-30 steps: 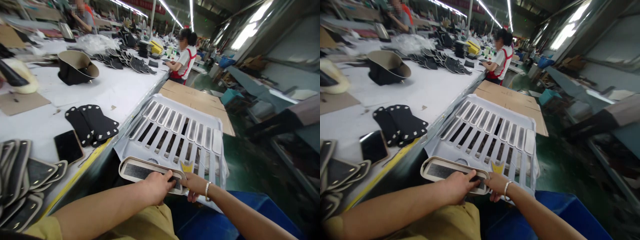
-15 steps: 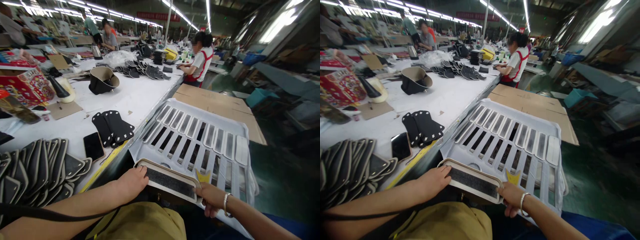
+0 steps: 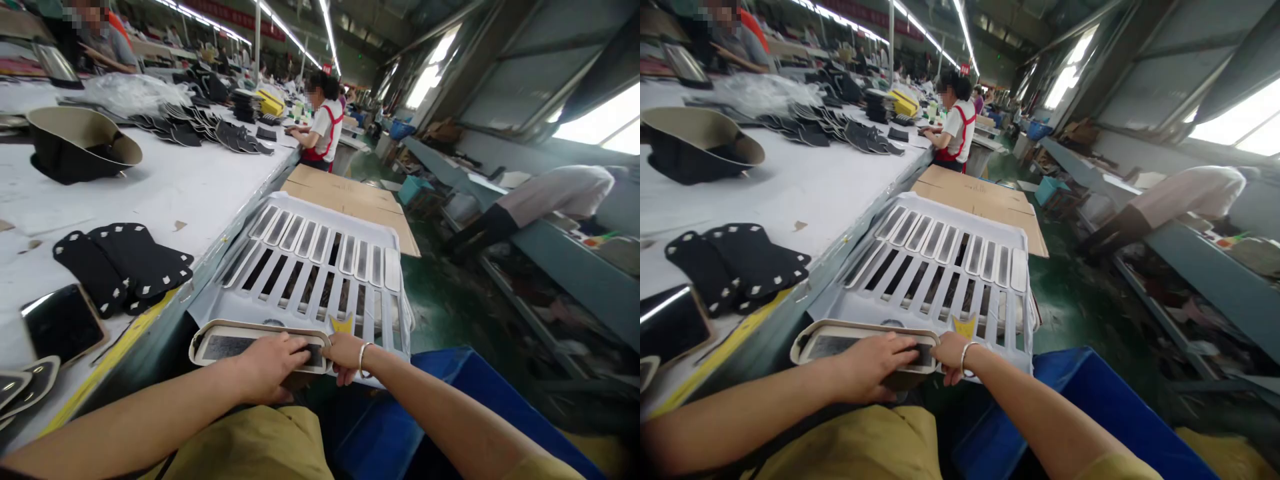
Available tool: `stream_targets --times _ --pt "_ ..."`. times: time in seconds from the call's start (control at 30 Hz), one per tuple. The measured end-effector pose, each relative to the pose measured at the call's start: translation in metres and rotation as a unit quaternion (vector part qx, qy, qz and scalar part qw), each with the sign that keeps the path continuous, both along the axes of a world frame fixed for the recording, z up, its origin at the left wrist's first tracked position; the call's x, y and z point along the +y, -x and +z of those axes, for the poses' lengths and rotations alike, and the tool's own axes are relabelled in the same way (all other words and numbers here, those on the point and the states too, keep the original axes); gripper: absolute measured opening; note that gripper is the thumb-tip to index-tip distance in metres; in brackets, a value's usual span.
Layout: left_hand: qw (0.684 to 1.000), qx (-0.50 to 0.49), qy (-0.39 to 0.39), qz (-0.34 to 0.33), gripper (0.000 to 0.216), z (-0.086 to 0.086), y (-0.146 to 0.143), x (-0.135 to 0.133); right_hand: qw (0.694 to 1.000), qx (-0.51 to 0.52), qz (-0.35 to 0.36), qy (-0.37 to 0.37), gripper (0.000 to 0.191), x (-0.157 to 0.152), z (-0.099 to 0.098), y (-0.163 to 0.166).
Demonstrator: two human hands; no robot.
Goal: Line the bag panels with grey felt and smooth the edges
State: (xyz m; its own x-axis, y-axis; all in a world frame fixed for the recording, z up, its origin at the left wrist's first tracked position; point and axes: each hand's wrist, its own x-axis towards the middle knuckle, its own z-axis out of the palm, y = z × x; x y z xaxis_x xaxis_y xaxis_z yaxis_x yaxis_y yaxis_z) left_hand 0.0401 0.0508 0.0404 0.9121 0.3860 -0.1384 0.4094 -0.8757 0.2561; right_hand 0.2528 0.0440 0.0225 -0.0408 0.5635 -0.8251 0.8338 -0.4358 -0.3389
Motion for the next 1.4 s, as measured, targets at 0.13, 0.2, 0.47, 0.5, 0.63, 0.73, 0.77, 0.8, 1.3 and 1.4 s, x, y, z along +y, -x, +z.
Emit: stream_targets --times 0.13,0.2,0.47,0.5,0.63,0.73,0.77,0.8,1.3,1.4 --pt "0.999 0.015 0.035 -0.004 0.06 -0.015 -0.021 0.0 0.994 0.072 -0.058 0.059 0.034 -0.002 0.007 -0.008" --pt "0.999 0.02 0.049 0.007 0.058 -0.017 -0.022 0.001 0.981 0.139 -0.126 0.054 0.039 -0.004 0.013 -0.017" --pt "0.996 0.039 0.074 0.03 0.061 -0.015 -0.023 0.0 0.969 0.067 -0.167 -0.17 0.029 -0.052 -0.005 -0.011" --pt "0.996 0.043 0.077 0.03 0.062 -0.015 -0.024 0.0 0.968 0.021 -0.138 -0.206 0.028 -0.055 -0.006 -0.006" --pt "0.996 0.051 0.073 0.027 0.06 -0.017 -0.026 0.001 0.951 -0.164 -0.014 -0.261 0.03 -0.046 0.001 0.007" --pt "0.996 0.054 0.059 0.024 0.05 -0.02 -0.028 0.001 0.953 -0.206 0.046 -0.216 0.029 -0.03 0.009 0.009" --pt "0.997 0.051 0.052 0.024 0.045 -0.021 -0.028 0.001 0.955 -0.211 0.057 -0.202 0.029 -0.027 0.01 0.009" --pt "0.998 0.046 0.043 0.025 0.041 -0.023 -0.028 0.0 0.955 -0.216 0.064 -0.193 0.029 -0.024 0.011 0.01" --pt "0.999 -0.008 -0.03 0.028 0.041 -0.033 -0.018 -0.006 0.909 0.238 -0.343 -0.016 0.039 -0.036 -0.015 -0.02" --pt "0.999 -0.01 -0.022 0.028 0.039 -0.033 -0.019 -0.004 0.844 0.372 -0.386 0.019 0.035 -0.048 -0.028 -0.035"
